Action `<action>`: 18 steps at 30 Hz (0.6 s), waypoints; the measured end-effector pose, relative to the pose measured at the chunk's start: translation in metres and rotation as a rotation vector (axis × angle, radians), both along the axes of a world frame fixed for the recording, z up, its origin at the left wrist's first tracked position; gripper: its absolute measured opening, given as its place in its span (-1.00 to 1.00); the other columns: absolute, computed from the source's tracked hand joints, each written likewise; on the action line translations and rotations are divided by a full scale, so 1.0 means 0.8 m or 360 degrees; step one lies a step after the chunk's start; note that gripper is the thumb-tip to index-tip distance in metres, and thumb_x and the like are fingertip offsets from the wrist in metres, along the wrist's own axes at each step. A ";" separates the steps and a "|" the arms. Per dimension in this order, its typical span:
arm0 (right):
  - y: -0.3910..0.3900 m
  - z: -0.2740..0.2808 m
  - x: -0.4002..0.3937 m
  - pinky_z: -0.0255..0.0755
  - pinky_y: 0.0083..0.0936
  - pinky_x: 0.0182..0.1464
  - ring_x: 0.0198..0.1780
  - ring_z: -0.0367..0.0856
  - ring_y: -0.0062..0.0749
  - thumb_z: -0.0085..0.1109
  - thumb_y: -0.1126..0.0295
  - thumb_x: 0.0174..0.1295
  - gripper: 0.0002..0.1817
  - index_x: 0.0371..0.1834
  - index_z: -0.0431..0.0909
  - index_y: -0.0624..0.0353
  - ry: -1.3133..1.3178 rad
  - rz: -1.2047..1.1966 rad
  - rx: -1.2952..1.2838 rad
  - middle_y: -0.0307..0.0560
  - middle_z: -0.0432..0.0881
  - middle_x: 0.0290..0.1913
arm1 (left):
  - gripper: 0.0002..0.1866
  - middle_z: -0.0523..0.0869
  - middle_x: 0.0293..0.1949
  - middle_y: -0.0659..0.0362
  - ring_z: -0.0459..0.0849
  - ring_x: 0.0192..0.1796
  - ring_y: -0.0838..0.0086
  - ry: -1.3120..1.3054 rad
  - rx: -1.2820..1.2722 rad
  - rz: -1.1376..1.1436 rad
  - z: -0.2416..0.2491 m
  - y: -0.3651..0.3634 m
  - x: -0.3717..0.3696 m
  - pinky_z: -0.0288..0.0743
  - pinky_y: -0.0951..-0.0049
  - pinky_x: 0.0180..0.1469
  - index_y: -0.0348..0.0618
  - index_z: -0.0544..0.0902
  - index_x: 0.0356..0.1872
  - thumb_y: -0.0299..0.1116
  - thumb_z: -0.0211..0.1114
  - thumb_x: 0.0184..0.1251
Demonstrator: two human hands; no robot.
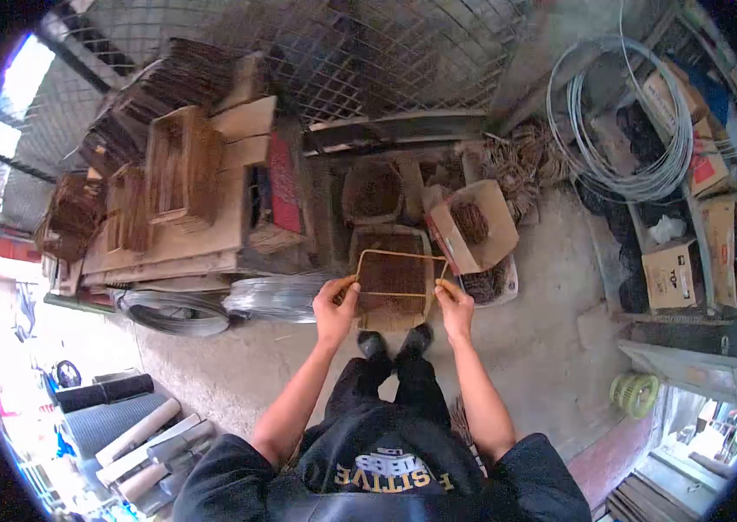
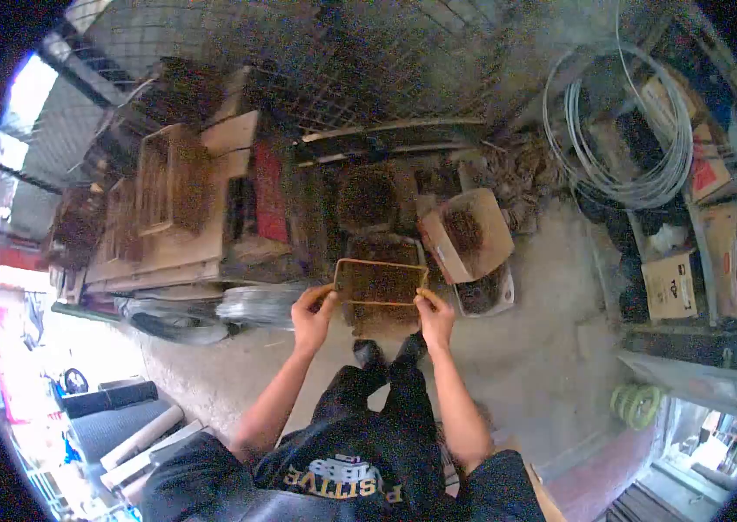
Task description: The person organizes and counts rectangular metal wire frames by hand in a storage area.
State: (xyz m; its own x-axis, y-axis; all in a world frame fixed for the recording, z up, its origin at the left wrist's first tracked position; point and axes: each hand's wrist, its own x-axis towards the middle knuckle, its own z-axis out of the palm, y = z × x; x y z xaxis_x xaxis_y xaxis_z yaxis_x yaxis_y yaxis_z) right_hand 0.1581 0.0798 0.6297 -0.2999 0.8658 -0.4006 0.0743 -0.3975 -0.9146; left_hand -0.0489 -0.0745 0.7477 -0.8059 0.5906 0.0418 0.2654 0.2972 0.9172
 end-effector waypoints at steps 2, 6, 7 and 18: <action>-0.005 0.043 -0.015 0.52 -0.67 -0.06 -0.09 0.66 -0.65 0.46 0.44 0.39 -0.64 0.20 0.73 0.36 0.0017 0.0140 0.0134 -0.18 0.80 -0.08 | -0.73 0.81 -0.16 0.19 0.67 -0.15 0.60 -0.0359 0.0056 0.0072 0.024 -0.032 -0.006 0.54 0.51 -0.06 -0.30 0.81 0.06 -0.38 0.48 0.44; -0.017 0.105 -0.063 0.50 -0.61 -0.01 -0.16 0.62 -0.64 0.45 0.42 0.36 -0.67 0.17 0.80 0.19 0.0098 0.0279 0.0416 -0.24 0.82 -0.13 | -0.73 0.81 -0.14 0.21 0.66 -0.13 0.61 -0.0289 0.0086 0.0245 0.076 -0.094 -0.009 0.52 0.53 -0.04 -0.31 0.81 0.07 -0.38 0.48 0.46; -0.021 0.119 -0.076 0.50 -0.61 -0.01 -0.16 0.62 -0.64 0.45 0.42 0.36 -0.67 0.17 0.80 0.19 0.0112 0.0327 0.0431 -0.24 0.82 -0.13 | -0.72 0.81 -0.13 0.22 0.66 -0.12 0.61 -0.0313 0.0169 0.0326 0.082 -0.109 -0.011 0.51 0.54 -0.02 -0.32 0.80 0.08 -0.39 0.47 0.47; -0.120 0.301 -0.242 0.36 -0.63 -0.30 -0.36 0.44 -0.67 0.32 0.50 0.46 -0.51 0.45 0.60 0.09 0.0102 0.1079 0.1236 -0.33 0.57 -0.25 | -0.71 0.80 -0.05 0.25 0.66 -0.05 0.63 -0.0435 0.0727 0.0798 0.145 -0.263 -0.083 0.51 0.58 0.02 -0.31 0.78 0.13 -0.40 0.46 0.49</action>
